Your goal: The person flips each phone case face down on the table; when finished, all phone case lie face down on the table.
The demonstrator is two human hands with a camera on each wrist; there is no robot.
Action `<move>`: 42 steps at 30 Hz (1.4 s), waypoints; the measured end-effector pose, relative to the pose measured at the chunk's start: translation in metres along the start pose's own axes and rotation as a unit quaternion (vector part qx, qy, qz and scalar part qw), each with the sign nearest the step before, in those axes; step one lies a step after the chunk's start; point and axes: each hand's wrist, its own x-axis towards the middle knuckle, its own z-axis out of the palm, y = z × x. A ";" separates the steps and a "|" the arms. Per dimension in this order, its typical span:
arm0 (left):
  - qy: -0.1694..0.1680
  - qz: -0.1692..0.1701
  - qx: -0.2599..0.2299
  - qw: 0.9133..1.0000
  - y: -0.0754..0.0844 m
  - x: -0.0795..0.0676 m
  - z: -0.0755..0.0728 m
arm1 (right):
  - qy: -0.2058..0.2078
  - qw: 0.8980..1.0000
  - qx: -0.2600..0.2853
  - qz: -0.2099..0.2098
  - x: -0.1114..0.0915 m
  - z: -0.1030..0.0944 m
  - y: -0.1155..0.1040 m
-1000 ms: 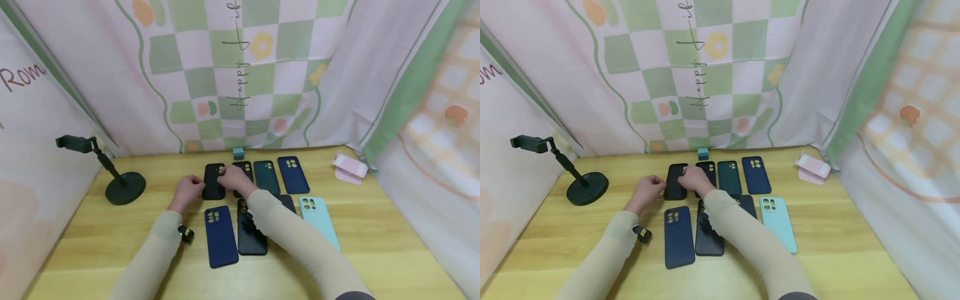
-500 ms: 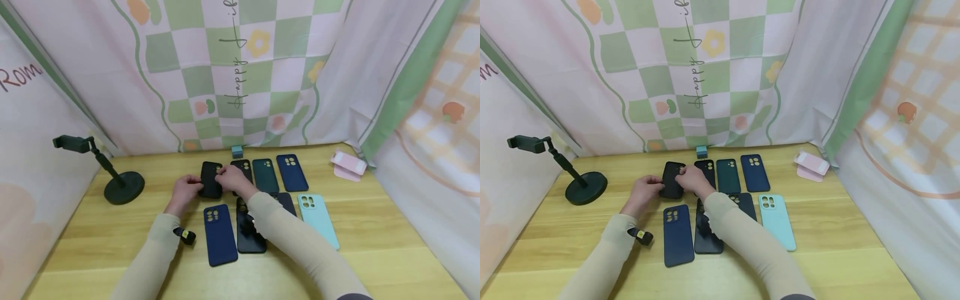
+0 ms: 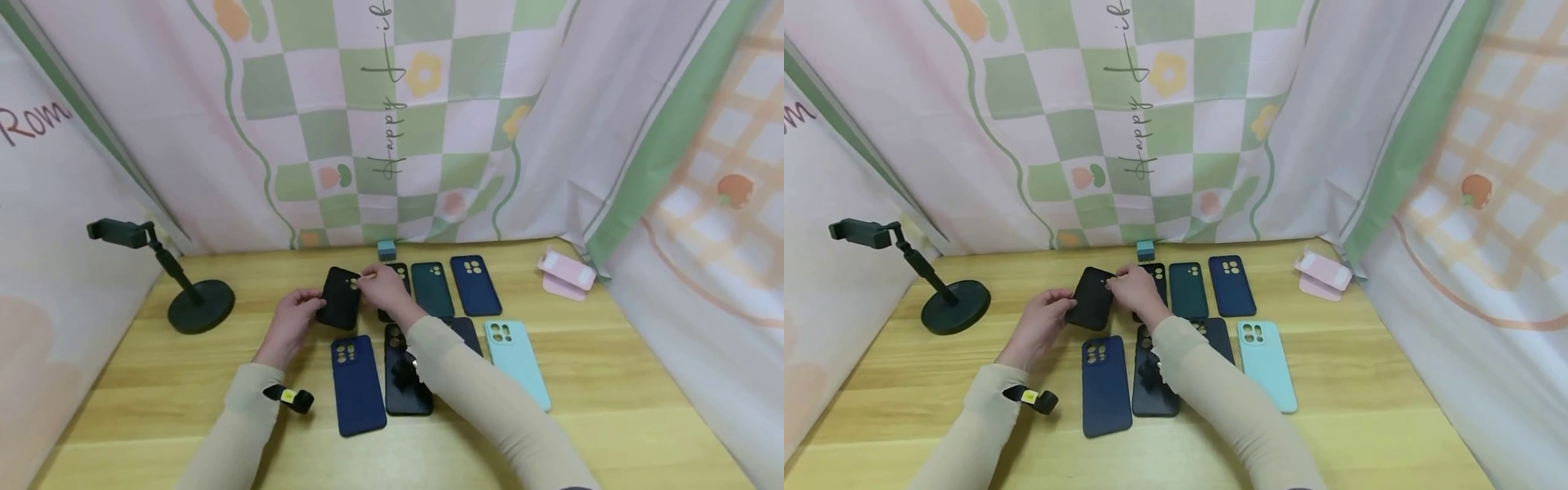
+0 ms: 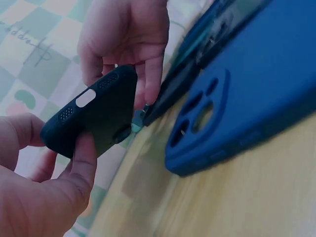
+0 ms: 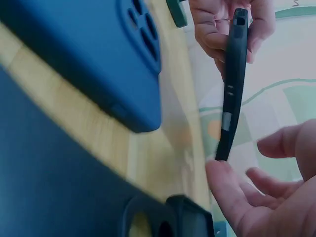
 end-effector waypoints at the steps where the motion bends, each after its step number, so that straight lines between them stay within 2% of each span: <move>1: 0.001 -0.006 -0.011 1.000 0.002 -0.001 0.000 | 0.011 1.000 -0.001 -0.004 0.000 0.000 -0.002; 3: 0.002 -0.009 -0.028 1.000 0.003 -0.003 0.000 | 0.032 0.999 0.003 -0.015 -0.002 0.001 -0.006; 6: 0.005 0.007 -0.025 1.000 0.004 -0.005 0.003 | 0.045 0.998 0.019 -0.030 -0.004 0.003 -0.012; 13: 0.006 0.069 0.056 0.996 0.001 -0.018 0.017 | 0.005 0.994 0.108 -0.026 -0.010 0.011 -0.010; 20: -0.033 0.140 0.120 0.982 0.000 -0.024 0.039 | 0.032 0.985 0.164 -0.037 -0.011 0.006 -0.007; 25: -0.021 0.193 0.149 0.970 0.000 -0.027 0.041 | 0.025 0.982 0.182 -0.044 -0.011 0.005 -0.012; 28: -0.023 0.208 0.167 0.963 0.000 -0.027 0.039 | 0.035 0.983 0.176 -0.043 -0.010 0.004 -0.014; 30: -0.022 0.202 0.176 0.963 -0.002 -0.026 0.037 | 0.040 0.982 0.178 -0.046 -0.009 0.004 -0.015; 32: -0.020 0.178 0.170 0.969 -0.004 -0.023 0.033 | 0.041 0.981 0.183 -0.049 -0.008 0.004 -0.015; 35: -0.025 0.112 0.123 0.986 -0.009 -0.016 0.025 | 0.038 0.980 0.189 -0.055 -0.007 0.005 -0.015; 38: -0.043 0.045 0.060 0.996 -0.012 -0.010 0.017 | 0.036 0.980 0.186 -0.064 -0.006 0.006 -0.017; 42: -0.084 -0.010 0.005 0.996 -0.013 -0.005 0.012 | 0.027 0.974 0.207 -0.087 -0.006 0.008 -0.020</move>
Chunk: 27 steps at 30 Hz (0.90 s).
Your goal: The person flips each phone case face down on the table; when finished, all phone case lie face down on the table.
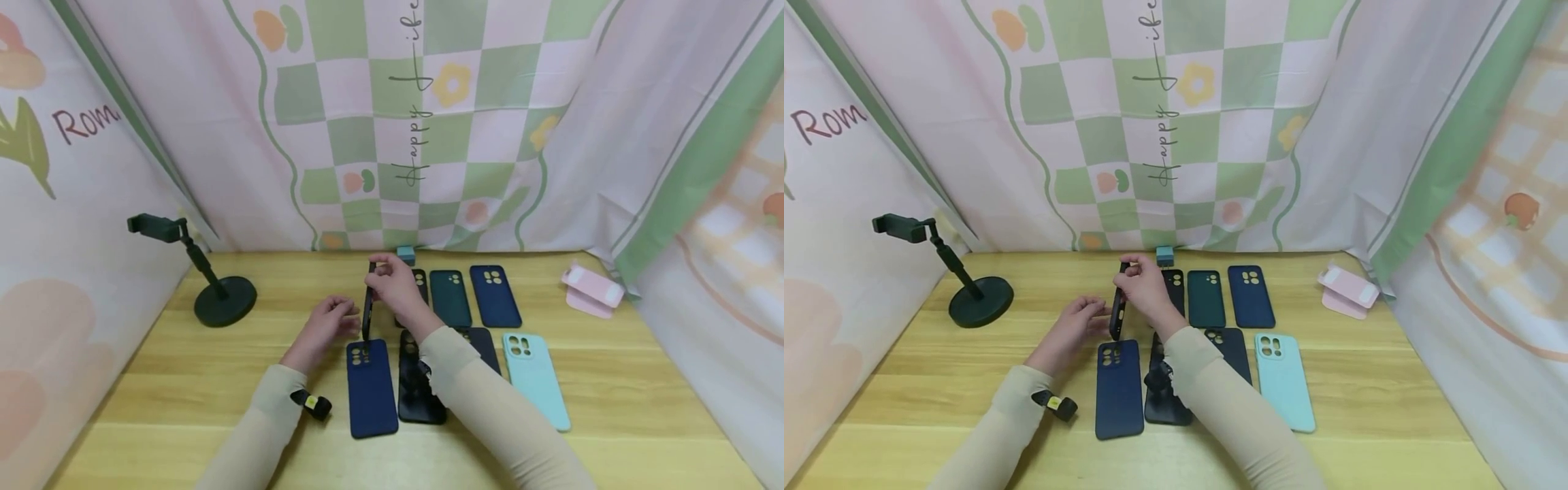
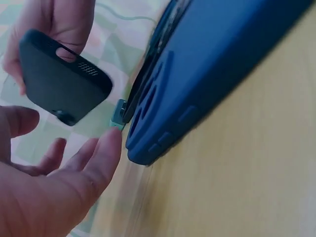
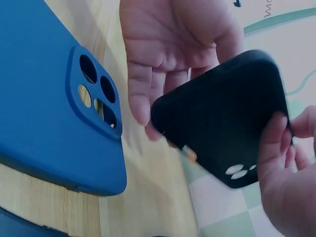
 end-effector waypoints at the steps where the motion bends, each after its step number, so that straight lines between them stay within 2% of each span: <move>1: -0.009 -0.009 -0.011 1.000 0.000 0.000 -0.001 | -0.005 1.000 0.008 -0.005 0.000 0.001 0.000; 6: -0.030 -0.029 -0.036 0.998 0.001 0.001 0.000 | -0.025 0.998 0.049 -0.021 -0.002 0.005 -0.002; 10: -0.042 -0.027 -0.058 0.997 0.002 0.002 0.000 | -0.025 0.998 0.062 -0.021 -0.002 0.006 -0.001; 13: -0.036 -0.019 -0.064 0.997 0.002 0.003 0.000 | -0.017 0.998 0.052 -0.023 -0.002 0.003 0.002; 17: 0.014 0.014 -0.002 1.000 0.000 0.006 -0.001 | -0.002 1.000 0.028 -0.006 0.000 -0.009 0.008; 20: 0.055 0.041 0.059 0.996 -0.001 0.006 -0.005 | -0.001 1.000 0.003 0.026 0.001 -0.015 0.014; 23: 0.076 0.051 0.084 0.992 -0.003 0.007 -0.006 | -0.009 0.998 -0.031 0.055 0.001 -0.020 0.020; 27: 0.092 0.048 0.098 0.990 -0.006 0.009 -0.007 | -0.018 0.995 -0.062 0.076 0.000 -0.019 0.023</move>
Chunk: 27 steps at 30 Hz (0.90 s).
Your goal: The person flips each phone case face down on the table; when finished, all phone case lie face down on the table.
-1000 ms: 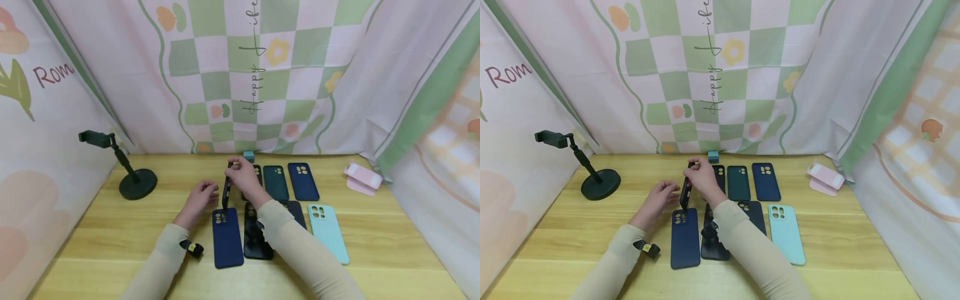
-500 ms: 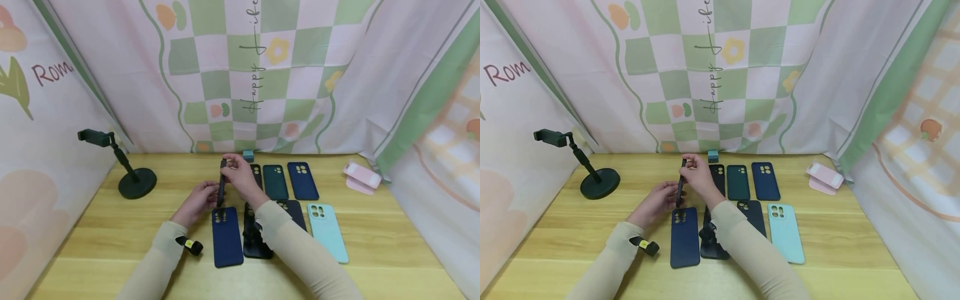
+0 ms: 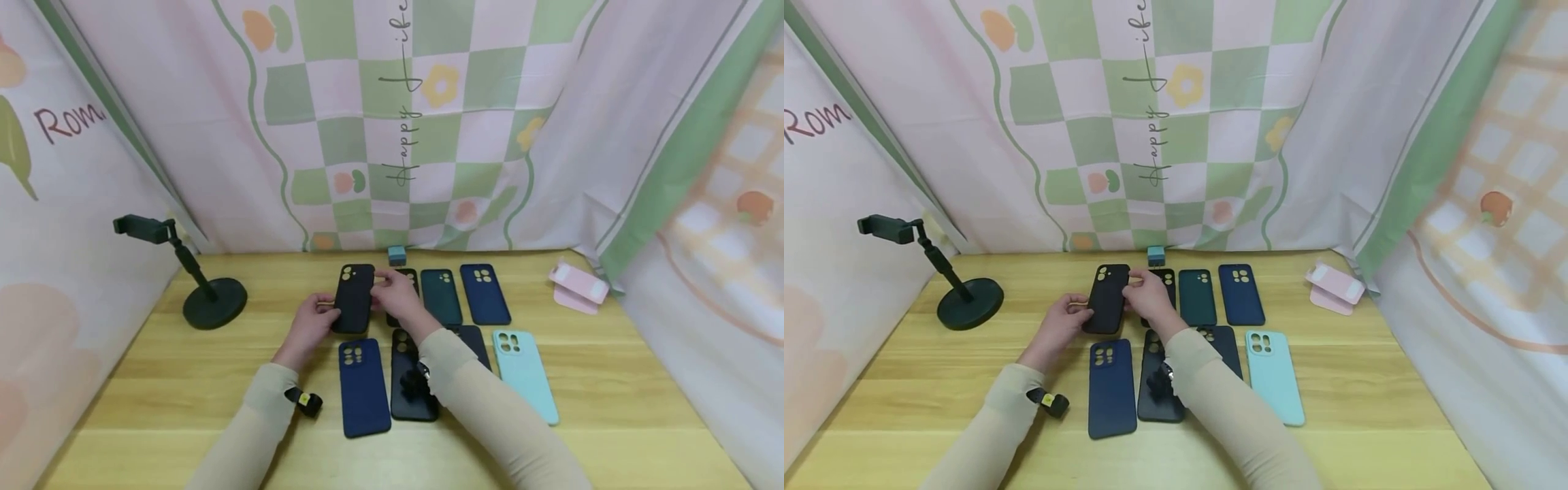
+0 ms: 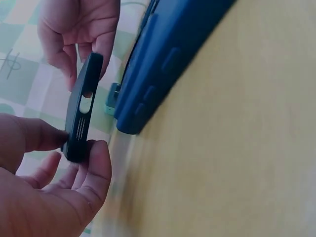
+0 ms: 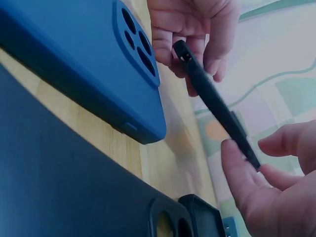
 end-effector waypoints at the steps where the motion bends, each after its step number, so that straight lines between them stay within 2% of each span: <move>1: 0.005 -0.002 0.001 1.000 -0.001 0.000 0.000 | -0.002 1.000 -0.006 0.003 0.000 0.001 0.000; 7: 0.012 -0.003 0.003 1.000 -0.003 0.000 -0.001 | -0.014 0.999 -0.043 0.015 0.000 0.007 -0.001; 11: 0.008 -0.010 0.022 1.000 -0.001 0.000 -0.002 | -0.033 0.998 -0.058 0.020 0.002 0.008 0.001; 16: 0.002 -0.014 0.087 0.996 0.008 -0.004 -0.005 | -0.044 0.998 -0.053 0.010 0.002 0.003 0.001; 21: 0.008 0.023 0.153 0.988 0.020 -0.012 -0.004 | -0.035 0.999 -0.036 -0.008 0.002 -0.016 0.004; 25: -0.005 0.058 0.168 0.984 0.031 -0.012 0.004 | -0.010 0.999 -0.040 -0.006 -0.002 -0.043 0.003; 27: -0.015 0.065 0.176 0.982 0.034 -0.010 0.009 | 0.002 0.999 -0.042 -0.001 -0.004 -0.055 0.003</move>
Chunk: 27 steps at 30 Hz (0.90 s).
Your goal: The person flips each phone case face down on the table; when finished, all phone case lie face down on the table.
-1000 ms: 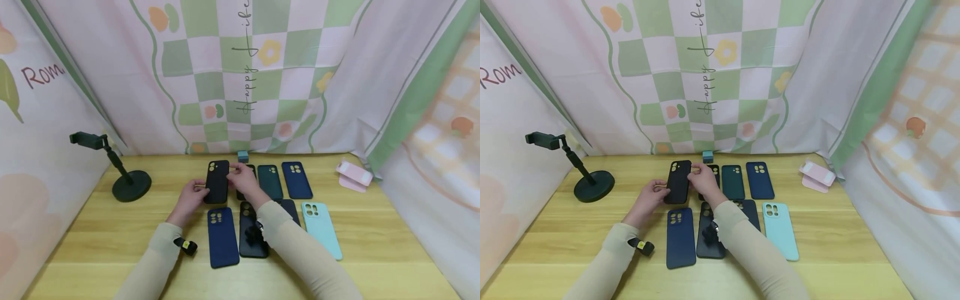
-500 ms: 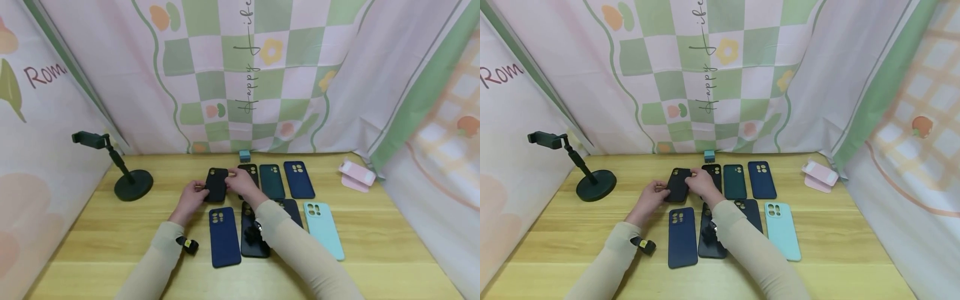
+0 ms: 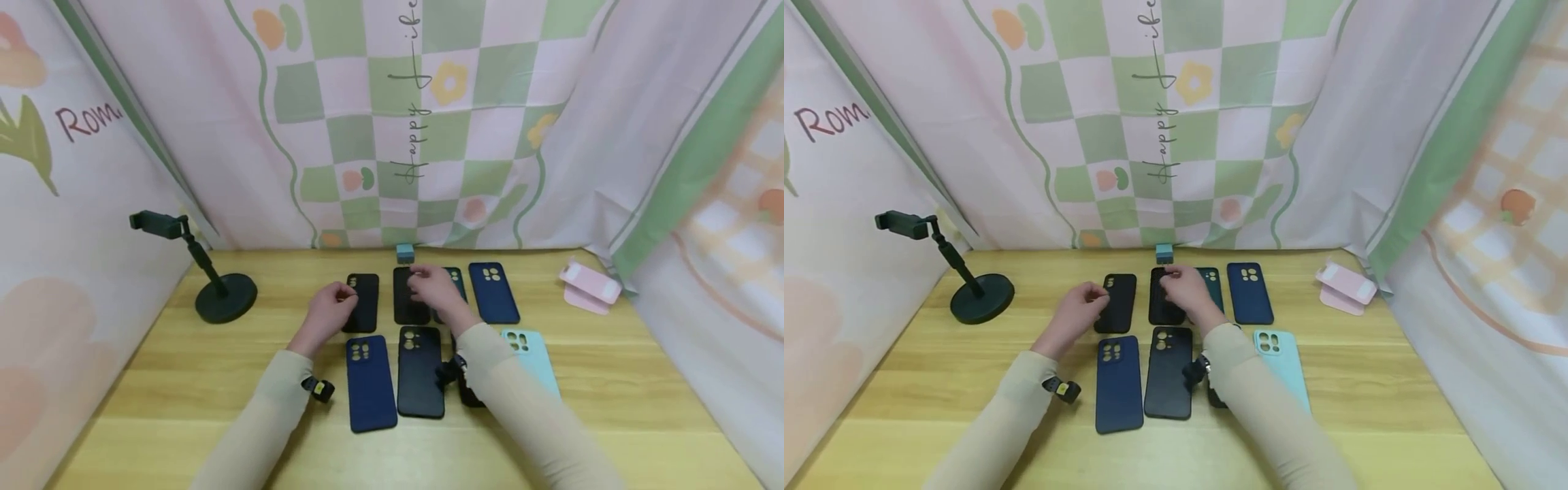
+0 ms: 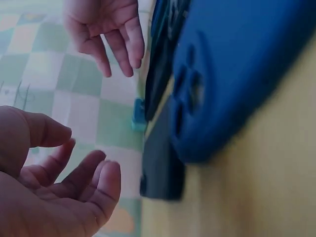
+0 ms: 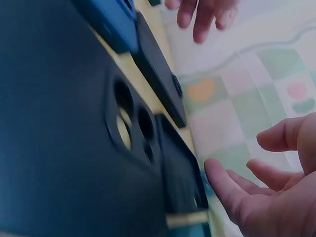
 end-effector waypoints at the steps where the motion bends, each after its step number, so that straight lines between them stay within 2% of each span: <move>1: -0.006 0.004 0.006 1.000 0.005 0.003 0.004 | 0.007 1.000 0.001 0.003 -0.001 -0.008 0.001; 5: -0.038 0.018 0.042 0.998 0.017 0.015 0.020 | 0.011 1.000 0.003 0.012 -0.003 -0.030 0.004; 8: -0.064 0.023 0.060 0.996 0.023 0.020 0.032 | -0.006 1.000 -0.010 0.018 -0.005 -0.035 0.007; 13: -0.088 0.009 0.075 0.993 0.029 0.025 0.046 | -0.032 0.998 -0.039 0.033 -0.008 -0.033 0.005; 20: -0.111 -0.002 0.097 0.989 0.030 0.029 0.059 | -0.041 0.994 -0.094 0.047 -0.013 -0.029 0.002; 27: -0.107 -0.016 0.079 0.991 0.027 0.028 0.066 | -0.036 0.985 -0.164 0.022 -0.015 -0.021 0.001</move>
